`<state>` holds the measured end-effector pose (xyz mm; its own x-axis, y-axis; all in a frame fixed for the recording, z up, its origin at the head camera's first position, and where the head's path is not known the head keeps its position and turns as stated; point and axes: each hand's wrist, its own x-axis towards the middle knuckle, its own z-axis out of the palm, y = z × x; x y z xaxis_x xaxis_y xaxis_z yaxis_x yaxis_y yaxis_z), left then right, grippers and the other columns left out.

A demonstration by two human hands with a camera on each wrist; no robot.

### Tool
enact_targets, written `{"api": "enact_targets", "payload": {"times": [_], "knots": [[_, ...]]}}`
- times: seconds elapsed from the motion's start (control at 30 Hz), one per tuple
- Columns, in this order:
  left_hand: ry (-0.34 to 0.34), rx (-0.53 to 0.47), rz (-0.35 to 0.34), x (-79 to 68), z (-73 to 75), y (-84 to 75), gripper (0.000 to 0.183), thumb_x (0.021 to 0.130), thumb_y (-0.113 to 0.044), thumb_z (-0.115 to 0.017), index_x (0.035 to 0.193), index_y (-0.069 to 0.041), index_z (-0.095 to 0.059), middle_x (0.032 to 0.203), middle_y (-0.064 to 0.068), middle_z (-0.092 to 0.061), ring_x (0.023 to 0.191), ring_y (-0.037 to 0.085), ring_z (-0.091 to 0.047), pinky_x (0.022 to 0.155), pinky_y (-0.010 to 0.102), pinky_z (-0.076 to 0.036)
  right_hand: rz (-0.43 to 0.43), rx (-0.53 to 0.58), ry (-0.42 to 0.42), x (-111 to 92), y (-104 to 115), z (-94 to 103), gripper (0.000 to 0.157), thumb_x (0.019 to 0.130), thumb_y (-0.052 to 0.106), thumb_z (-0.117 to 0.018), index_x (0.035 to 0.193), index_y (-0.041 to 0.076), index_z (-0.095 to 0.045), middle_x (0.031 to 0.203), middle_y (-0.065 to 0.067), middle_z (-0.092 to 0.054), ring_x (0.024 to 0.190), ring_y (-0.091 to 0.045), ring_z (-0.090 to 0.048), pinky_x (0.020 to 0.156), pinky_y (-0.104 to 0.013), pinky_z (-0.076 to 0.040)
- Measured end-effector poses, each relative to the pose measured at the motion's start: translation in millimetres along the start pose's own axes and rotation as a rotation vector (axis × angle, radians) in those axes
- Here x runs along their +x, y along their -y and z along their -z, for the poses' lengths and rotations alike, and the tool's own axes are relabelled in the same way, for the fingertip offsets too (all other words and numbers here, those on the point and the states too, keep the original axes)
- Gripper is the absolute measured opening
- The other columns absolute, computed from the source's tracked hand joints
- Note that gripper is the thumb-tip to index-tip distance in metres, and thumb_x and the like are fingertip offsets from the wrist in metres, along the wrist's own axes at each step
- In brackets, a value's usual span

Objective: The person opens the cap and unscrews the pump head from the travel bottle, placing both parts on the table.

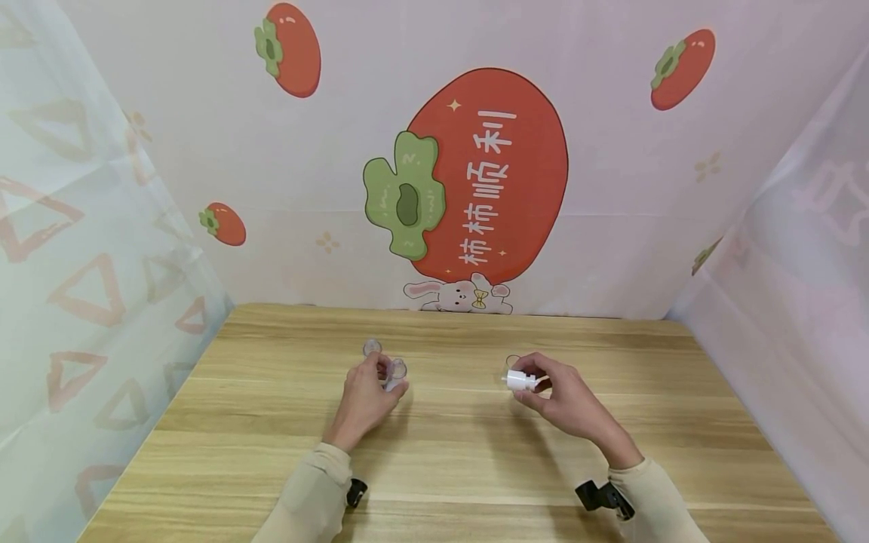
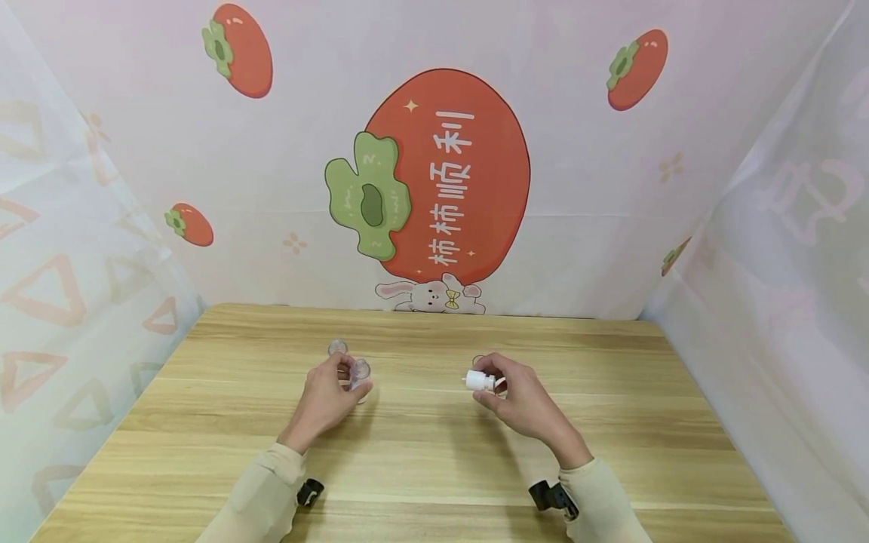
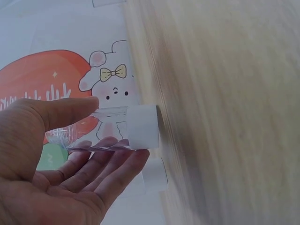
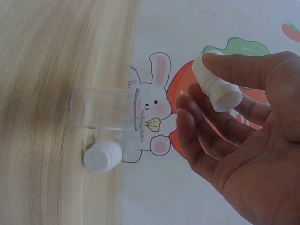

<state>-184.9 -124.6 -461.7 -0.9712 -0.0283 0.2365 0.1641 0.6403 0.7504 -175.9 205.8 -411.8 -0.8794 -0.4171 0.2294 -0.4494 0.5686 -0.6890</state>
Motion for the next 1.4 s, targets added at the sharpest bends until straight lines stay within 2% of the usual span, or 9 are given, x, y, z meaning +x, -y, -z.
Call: {"api": "enact_targets", "payload": {"times": [0.4,0.83,1.2,1.4], "knots": [[0.017,-0.042,0.009,-1.4,0.6,0.0,0.037,0.080,-0.006,-0.082,0.108,0.002,-0.059,0.098,0.015,-0.066,0.087,0.028,-0.069,0.078,0.040,-0.059,-0.005,0.004,0.014,-0.6,0.7,-0.5,0.028,0.089,0.004,-0.077,0.112,0.013,-0.063,0.101,0.003,-0.066,0.086,-0.016,-0.062,0.078,-0.035,-0.056],[0.025,-0.037,0.016,-2.2,1.0,-1.8,0.040,0.079,-0.004,-0.083,0.110,0.002,-0.058,0.100,0.016,-0.066,0.088,0.029,-0.070,0.076,0.040,-0.059,0.017,0.004,-0.004,1.0,0.5,1.7,0.029,0.088,0.003,-0.077,0.113,0.011,-0.064,0.101,0.004,-0.067,0.085,-0.013,-0.062,0.076,-0.035,-0.057],[-0.003,0.054,0.031,-1.6,7.2,-6.9,0.043,0.077,-0.015,-0.088,0.111,-0.002,-0.064,0.100,0.010,-0.069,0.093,0.029,-0.067,0.082,0.046,-0.054,0.000,-0.005,-0.050,0.2,-3.3,5.5,0.031,0.086,0.004,-0.080,0.113,0.009,-0.065,0.098,0.003,-0.067,0.084,-0.013,-0.063,0.076,-0.036,-0.058],[-0.022,0.115,0.019,-3.0,11.9,-11.0,0.044,0.077,-0.023,-0.088,0.111,-0.005,-0.066,0.101,0.010,-0.070,0.093,0.030,-0.066,0.076,0.048,-0.052,-0.001,-0.010,-0.073,-1.3,-6.5,7.6,0.030,0.086,0.003,-0.079,0.112,0.008,-0.064,0.097,0.002,-0.067,0.083,-0.013,-0.063,0.075,-0.033,-0.057]]}}
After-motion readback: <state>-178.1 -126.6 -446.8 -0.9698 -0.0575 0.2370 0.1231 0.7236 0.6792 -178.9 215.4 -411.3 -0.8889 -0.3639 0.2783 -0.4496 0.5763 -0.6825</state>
